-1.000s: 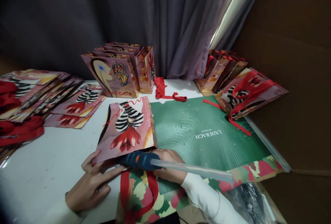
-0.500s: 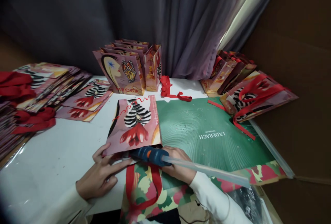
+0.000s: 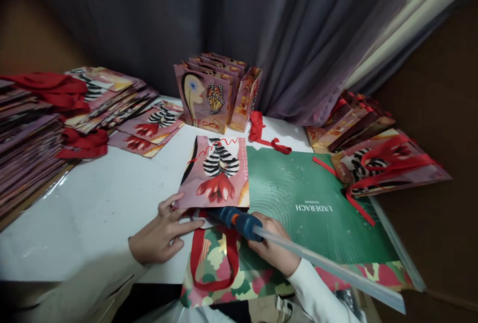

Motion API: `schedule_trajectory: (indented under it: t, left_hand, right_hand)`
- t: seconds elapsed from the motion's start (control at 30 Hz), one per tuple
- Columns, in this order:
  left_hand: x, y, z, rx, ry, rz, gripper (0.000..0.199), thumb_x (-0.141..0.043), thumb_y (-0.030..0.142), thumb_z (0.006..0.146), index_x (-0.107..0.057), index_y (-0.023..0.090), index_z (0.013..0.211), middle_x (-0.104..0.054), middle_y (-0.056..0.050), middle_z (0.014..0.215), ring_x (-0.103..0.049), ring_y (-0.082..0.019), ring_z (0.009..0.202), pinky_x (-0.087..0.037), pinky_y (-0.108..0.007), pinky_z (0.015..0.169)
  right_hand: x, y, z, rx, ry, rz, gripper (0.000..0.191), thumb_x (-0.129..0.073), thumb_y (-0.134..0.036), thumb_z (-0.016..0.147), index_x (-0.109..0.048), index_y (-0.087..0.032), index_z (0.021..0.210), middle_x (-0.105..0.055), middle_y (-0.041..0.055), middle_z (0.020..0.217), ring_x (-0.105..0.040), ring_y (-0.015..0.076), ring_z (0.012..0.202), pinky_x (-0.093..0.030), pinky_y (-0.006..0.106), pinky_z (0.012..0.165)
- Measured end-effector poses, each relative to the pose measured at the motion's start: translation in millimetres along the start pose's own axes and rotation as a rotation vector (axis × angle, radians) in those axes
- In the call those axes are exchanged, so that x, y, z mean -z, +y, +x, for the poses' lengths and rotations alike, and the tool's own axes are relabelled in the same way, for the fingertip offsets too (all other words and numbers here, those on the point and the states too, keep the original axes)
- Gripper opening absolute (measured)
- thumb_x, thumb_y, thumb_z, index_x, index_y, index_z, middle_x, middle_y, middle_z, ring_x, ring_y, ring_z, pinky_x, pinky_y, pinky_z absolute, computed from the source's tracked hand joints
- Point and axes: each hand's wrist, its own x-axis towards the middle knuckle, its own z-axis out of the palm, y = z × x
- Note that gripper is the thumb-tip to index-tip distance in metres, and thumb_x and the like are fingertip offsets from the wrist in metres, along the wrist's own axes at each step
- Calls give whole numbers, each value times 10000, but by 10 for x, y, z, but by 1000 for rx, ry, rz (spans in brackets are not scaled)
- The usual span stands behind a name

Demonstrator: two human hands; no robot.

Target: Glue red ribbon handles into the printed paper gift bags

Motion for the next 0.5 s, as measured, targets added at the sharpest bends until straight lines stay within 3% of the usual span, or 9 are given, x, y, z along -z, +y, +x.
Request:
schedule_trajectory:
  t: [0.27, 0.5]
  left_hand:
    - [28, 66, 45, 39, -13, 24, 555, -549, 167, 643, -635, 338, 1164, -532, -87, 1055, -245, -412, 1287, -307, -431, 785]
    - [72, 131, 103, 87, -75, -10, 479, -572, 191, 681, -644, 327, 1134, -538, -95, 1178, -237, -404, 1328, -295, -448, 807]
  right_hand:
    - [145, -70, -49, 21, -37, -109, 168, -536, -156, 730, -638, -204, 855, -712, 67, 851, -672, 211, 763, -519, 270, 692]
    - [281, -49, -113, 27, -58, -222, 108, -514, -214, 766, -597, -213, 837, -700, 66, 820, -663, 210, 699, -508, 283, 622]
